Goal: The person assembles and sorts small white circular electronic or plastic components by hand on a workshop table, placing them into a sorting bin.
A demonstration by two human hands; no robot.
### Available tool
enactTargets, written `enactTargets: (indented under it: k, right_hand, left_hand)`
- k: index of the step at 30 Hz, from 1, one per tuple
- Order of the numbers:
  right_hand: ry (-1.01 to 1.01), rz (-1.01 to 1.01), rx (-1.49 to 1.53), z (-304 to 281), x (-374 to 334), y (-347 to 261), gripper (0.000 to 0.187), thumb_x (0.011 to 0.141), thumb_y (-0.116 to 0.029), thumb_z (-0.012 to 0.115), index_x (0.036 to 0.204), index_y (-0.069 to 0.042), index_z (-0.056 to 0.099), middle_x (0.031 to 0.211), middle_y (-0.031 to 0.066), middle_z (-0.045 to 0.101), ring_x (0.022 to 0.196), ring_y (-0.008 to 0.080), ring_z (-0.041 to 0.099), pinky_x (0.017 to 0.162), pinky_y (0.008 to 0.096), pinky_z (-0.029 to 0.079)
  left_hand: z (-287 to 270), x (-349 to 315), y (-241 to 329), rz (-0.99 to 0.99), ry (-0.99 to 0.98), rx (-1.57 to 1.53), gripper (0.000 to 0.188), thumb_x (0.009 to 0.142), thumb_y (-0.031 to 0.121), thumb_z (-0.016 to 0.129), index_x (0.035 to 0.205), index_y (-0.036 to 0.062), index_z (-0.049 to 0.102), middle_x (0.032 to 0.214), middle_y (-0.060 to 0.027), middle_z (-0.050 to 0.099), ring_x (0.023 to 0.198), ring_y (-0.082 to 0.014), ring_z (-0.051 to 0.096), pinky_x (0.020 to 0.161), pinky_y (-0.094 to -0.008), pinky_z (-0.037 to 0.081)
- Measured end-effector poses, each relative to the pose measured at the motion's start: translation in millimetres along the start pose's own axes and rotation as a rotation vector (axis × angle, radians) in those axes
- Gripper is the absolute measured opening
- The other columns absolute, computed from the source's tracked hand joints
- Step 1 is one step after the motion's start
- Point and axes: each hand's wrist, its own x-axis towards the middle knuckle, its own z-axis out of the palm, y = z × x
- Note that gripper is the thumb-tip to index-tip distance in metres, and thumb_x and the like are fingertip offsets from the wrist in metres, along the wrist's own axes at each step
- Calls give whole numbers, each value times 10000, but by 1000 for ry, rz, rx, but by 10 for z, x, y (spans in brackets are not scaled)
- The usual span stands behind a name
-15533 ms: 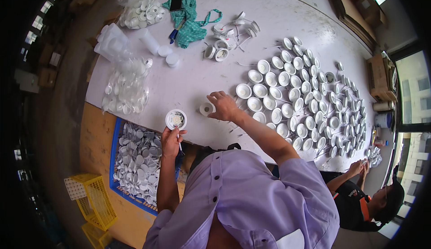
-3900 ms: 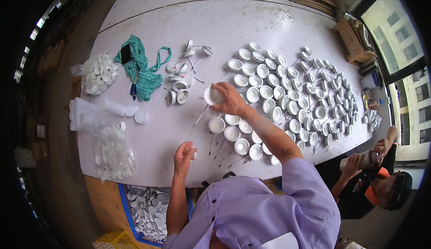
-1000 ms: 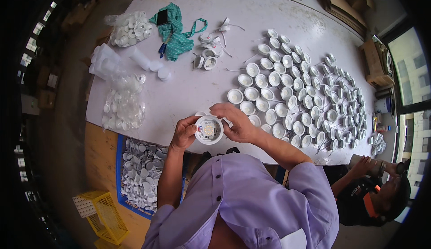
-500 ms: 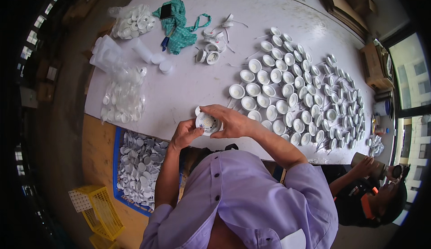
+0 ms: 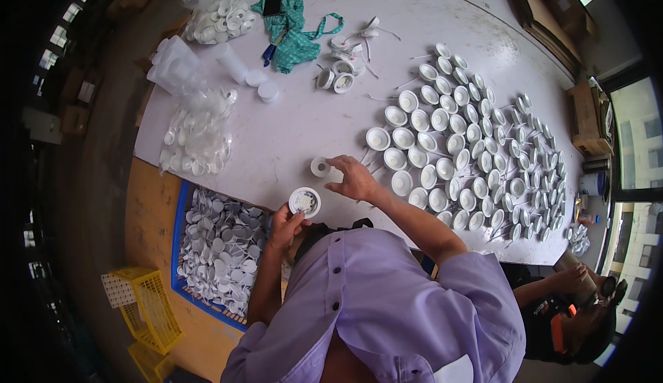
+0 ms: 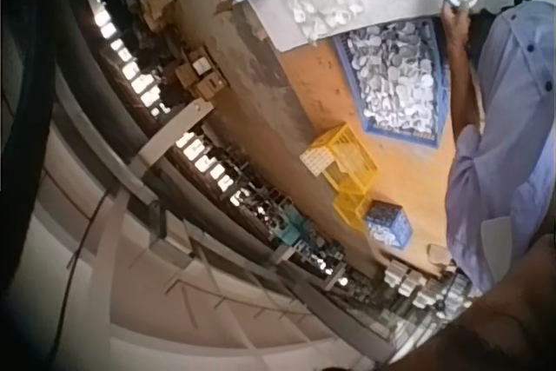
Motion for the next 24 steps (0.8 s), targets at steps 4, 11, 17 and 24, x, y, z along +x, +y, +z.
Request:
enactTargets:
  k: [4, 11, 17, 24]
  right_hand:
    - [126, -54, -292, 220, 253, 249, 726, 685, -342, 769, 1295, -67, 486, 1242, 153, 510, 1163, 343, 481, 993, 407, 410]
    - [39, 36, -388, 388, 422, 228, 677, 674, -328, 770, 1255, -81, 525, 1296, 121, 472, 1205, 332, 439, 1005, 404, 403]
    - [101, 1, -325, 340, 368, 263, 641, 690, -292, 763, 1246, -72, 533, 1271, 125, 495, 1189, 329, 456, 996, 391, 415]
    - [218, -4, -147, 54, 151, 9, 628, 706, -258, 765, 1248, -47, 530, 1179, 163, 557, 1100, 333, 532, 936, 387, 454]
  left_hand:
    - [-5, -43, -12, 9, 93, -63, 235, 879, 114, 615, 1078, -2, 567, 865, -59, 639, 697, -98, 620, 517, -183, 394]
    - [-71, -42, -207, 85, 110, -99, 221, 880, 100, 607, 1067, -13, 571, 919, -86, 659, 649, -90, 588, 552, -204, 408]
    - [-59, -34, -199, 70, 141, -139, 242, 880, 114, 608, 1080, -16, 569, 931, -92, 666, 736, -108, 632, 549, -201, 403]
    - [56, 123, -6, 109, 127, -61, 277, 886, 150, 606, 1095, -25, 561, 940, -86, 655, 774, -126, 648, 540, -206, 384]
